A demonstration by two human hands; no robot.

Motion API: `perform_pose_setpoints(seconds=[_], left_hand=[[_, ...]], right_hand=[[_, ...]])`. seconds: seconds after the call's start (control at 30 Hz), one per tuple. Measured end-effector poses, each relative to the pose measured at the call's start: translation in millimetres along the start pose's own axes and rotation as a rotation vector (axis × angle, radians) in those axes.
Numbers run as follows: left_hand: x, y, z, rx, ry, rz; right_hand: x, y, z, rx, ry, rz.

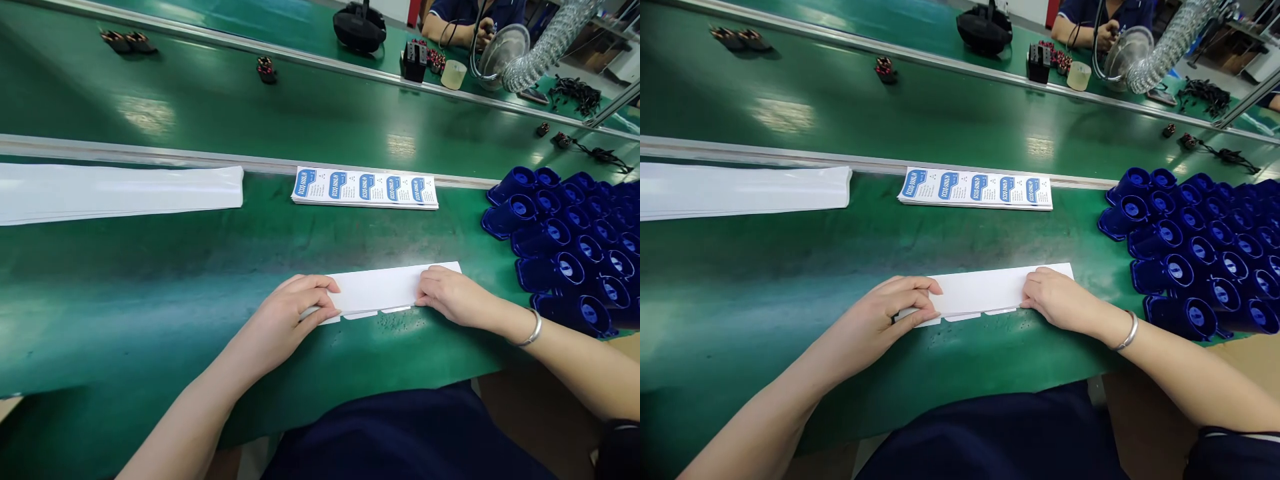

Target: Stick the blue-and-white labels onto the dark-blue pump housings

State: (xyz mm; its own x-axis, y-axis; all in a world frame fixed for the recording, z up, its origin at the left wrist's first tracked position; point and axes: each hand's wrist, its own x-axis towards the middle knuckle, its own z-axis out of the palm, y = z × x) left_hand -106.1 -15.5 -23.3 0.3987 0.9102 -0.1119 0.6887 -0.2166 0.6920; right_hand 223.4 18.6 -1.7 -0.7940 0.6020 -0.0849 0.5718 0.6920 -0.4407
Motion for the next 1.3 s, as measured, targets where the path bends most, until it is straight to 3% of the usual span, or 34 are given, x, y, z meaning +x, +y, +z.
perform_pose_setpoints(seconds=[0.23,0.5,0.63,0.93,1.13,1.3], left_hand=[[4.3,4.8,-0.9,0.012,0.039,-0.015],[-3.2,-11.5,-12.4,0.045,0.081,-0.071],[-4.1,-17.0,-18.2,0.059,0.05,-0.122],[0.0,-10.2,-22.3,0.065,0.026,-0.184],[0.9,-2.4,-25.4,0.042,0.017,-0.221],[2.5,-2.7,-26.0,0.045,0.03,-0.202]], right_hand=[[9.7,-0.9,1.8,-0.088,0.013,0.073],[-15.6,4.9,-3.4,-0.095,0.037,-0.045],[-14.6,10.4,-5.0,-0.075,0.041,-0.045],[4.1,15.5,-12.3,-0.044,-0.001,0.067],[-9.9,21.3,-19.6,0.097,-0.019,0.001],[-14.8,23.4,-21.0,0.005,-0.032,-0.021]])
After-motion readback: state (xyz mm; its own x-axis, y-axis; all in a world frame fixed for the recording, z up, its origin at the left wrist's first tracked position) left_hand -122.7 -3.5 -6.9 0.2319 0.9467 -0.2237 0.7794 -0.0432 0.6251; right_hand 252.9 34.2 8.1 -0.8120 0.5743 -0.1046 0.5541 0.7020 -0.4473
